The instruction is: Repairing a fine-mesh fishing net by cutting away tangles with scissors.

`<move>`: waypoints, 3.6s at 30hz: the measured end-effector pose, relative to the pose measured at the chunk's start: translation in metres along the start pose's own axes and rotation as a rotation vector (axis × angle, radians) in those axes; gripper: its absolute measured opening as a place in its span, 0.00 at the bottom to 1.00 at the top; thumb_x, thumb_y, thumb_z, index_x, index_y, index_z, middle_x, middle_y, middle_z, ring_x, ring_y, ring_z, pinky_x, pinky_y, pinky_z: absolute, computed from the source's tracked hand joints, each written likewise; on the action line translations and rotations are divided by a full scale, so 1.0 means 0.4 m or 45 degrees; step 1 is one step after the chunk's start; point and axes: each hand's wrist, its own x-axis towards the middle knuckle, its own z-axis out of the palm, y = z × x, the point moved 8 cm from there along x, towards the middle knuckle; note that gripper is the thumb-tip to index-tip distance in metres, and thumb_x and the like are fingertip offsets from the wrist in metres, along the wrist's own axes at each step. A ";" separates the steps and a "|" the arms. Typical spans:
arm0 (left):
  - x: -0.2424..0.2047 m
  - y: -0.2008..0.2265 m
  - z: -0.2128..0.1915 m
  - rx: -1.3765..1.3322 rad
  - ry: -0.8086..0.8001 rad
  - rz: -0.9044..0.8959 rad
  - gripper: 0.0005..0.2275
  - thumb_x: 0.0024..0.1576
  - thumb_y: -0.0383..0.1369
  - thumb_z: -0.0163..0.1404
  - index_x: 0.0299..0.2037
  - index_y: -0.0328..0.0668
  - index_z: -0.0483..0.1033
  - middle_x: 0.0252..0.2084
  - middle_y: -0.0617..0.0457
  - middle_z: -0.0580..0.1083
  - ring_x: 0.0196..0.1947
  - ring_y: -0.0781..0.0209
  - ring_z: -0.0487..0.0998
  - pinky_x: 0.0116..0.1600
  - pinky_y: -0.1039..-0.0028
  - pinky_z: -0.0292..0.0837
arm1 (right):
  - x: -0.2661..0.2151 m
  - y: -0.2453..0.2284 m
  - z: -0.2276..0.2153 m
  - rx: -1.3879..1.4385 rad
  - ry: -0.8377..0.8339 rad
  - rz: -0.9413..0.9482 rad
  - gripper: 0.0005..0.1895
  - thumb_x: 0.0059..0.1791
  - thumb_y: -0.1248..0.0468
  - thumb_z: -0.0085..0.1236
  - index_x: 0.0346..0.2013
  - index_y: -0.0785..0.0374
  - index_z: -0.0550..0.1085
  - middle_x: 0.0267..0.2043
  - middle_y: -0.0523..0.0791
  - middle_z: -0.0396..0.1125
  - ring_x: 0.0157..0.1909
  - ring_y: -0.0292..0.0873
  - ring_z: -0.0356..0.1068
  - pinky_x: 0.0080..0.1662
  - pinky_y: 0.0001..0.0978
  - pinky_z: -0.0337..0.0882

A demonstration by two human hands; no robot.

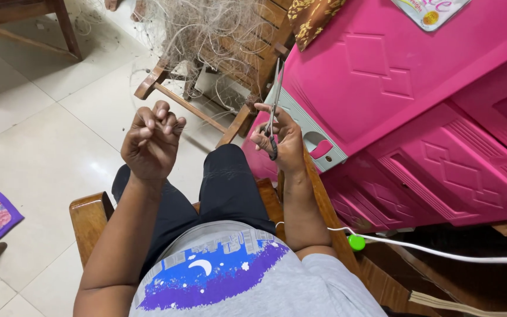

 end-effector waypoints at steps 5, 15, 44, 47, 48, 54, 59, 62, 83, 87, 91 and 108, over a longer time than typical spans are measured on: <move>-0.020 0.028 -0.037 0.138 0.334 -0.014 0.03 0.55 0.32 0.43 0.36 0.50 0.63 0.41 0.57 0.61 0.34 0.68 0.68 0.55 0.66 0.75 | -0.018 -0.041 0.019 -0.017 -0.048 -0.071 0.36 0.42 0.65 0.75 0.63 0.68 0.70 0.30 0.51 0.72 0.25 0.36 0.74 0.35 0.26 0.76; -0.032 0.033 -0.031 0.244 0.464 -0.030 0.03 0.57 0.34 0.42 0.38 0.50 0.63 0.38 0.58 0.60 0.33 0.68 0.68 0.51 0.67 0.77 | -0.019 -0.036 0.029 -0.090 -0.101 -0.093 0.37 0.42 0.67 0.75 0.63 0.66 0.70 0.30 0.50 0.73 0.27 0.36 0.74 0.35 0.26 0.75; -0.036 0.006 -0.003 0.159 0.247 -0.018 0.02 0.64 0.31 0.37 0.40 0.45 0.62 0.40 0.54 0.61 0.31 0.67 0.71 0.57 0.64 0.82 | 0.026 -0.051 0.064 -0.004 -0.139 -0.111 0.35 0.45 0.67 0.72 0.65 0.67 0.69 0.31 0.52 0.73 0.26 0.37 0.75 0.35 0.25 0.75; -0.034 0.005 -0.004 0.135 0.245 -0.025 0.02 0.63 0.30 0.37 0.40 0.44 0.62 0.40 0.53 0.61 0.30 0.68 0.71 0.57 0.64 0.83 | 0.030 -0.055 0.070 0.004 -0.146 -0.114 0.35 0.45 0.67 0.73 0.65 0.67 0.68 0.31 0.52 0.73 0.27 0.37 0.75 0.35 0.25 0.76; -0.036 0.005 -0.005 0.132 0.246 -0.027 0.02 0.63 0.30 0.37 0.40 0.44 0.62 0.40 0.53 0.61 0.30 0.68 0.72 0.57 0.63 0.83 | 0.030 -0.053 0.071 0.007 -0.147 -0.111 0.36 0.44 0.67 0.73 0.64 0.68 0.68 0.31 0.52 0.73 0.27 0.37 0.75 0.35 0.26 0.76; -0.033 0.013 -0.010 0.144 0.280 -0.021 0.02 0.63 0.31 0.38 0.40 0.45 0.62 0.40 0.54 0.61 0.30 0.70 0.71 0.57 0.66 0.82 | 0.036 -0.062 0.078 0.016 -0.152 -0.118 0.34 0.44 0.67 0.73 0.63 0.68 0.69 0.31 0.52 0.72 0.27 0.37 0.75 0.36 0.26 0.77; -0.034 0.011 -0.004 0.158 0.295 -0.057 0.02 0.62 0.31 0.39 0.42 0.45 0.62 0.40 0.54 0.62 0.28 0.72 0.68 0.56 0.68 0.82 | 0.038 -0.073 0.080 0.018 -0.145 -0.123 0.33 0.44 0.67 0.73 0.62 0.69 0.70 0.31 0.52 0.72 0.27 0.37 0.75 0.36 0.27 0.76; -0.028 0.004 0.004 0.166 0.275 -0.090 0.04 0.62 0.32 0.40 0.44 0.45 0.63 0.42 0.54 0.64 0.27 0.73 0.68 0.57 0.68 0.80 | 0.040 -0.068 0.072 0.006 -0.144 -0.139 0.33 0.44 0.68 0.73 0.62 0.69 0.70 0.31 0.52 0.73 0.26 0.37 0.75 0.36 0.27 0.76; -0.012 0.041 0.173 0.091 -0.504 -0.273 0.21 0.44 0.23 0.52 0.50 0.27 0.78 0.63 0.28 0.62 0.36 0.62 0.75 0.64 0.51 0.66 | 0.040 -0.117 0.159 0.203 -0.334 -0.235 0.41 0.46 0.67 0.71 0.70 0.69 0.61 0.36 0.52 0.74 0.32 0.35 0.75 0.38 0.25 0.77; -0.039 0.053 0.147 0.059 -0.489 -0.184 0.13 0.55 0.17 0.45 0.49 0.28 0.78 0.58 0.25 0.64 0.38 0.52 0.78 0.63 0.45 0.68 | 0.033 -0.071 0.141 0.428 -0.297 -0.413 0.48 0.49 0.70 0.67 0.75 0.75 0.47 0.26 0.57 0.72 0.36 0.47 0.77 0.41 0.29 0.77; -0.030 0.068 0.096 0.032 -0.367 -0.107 0.10 0.60 0.15 0.43 0.39 0.31 0.78 0.53 0.31 0.67 0.32 0.54 0.78 0.60 0.40 0.74 | 0.023 0.024 0.190 0.598 -0.313 -0.362 0.50 0.48 0.69 0.68 0.75 0.74 0.46 0.31 0.59 0.72 0.33 0.44 0.77 0.37 0.26 0.78; 0.034 0.192 0.000 -0.547 -0.293 -0.025 0.05 0.62 0.27 0.54 0.35 0.50 0.75 0.56 0.59 0.69 0.29 0.77 0.80 0.58 0.72 0.78 | 0.007 -0.035 0.298 -0.306 -0.105 -0.338 0.15 0.43 0.60 0.75 0.41 0.57 0.81 0.25 0.40 0.75 0.28 0.35 0.76 0.40 0.22 0.73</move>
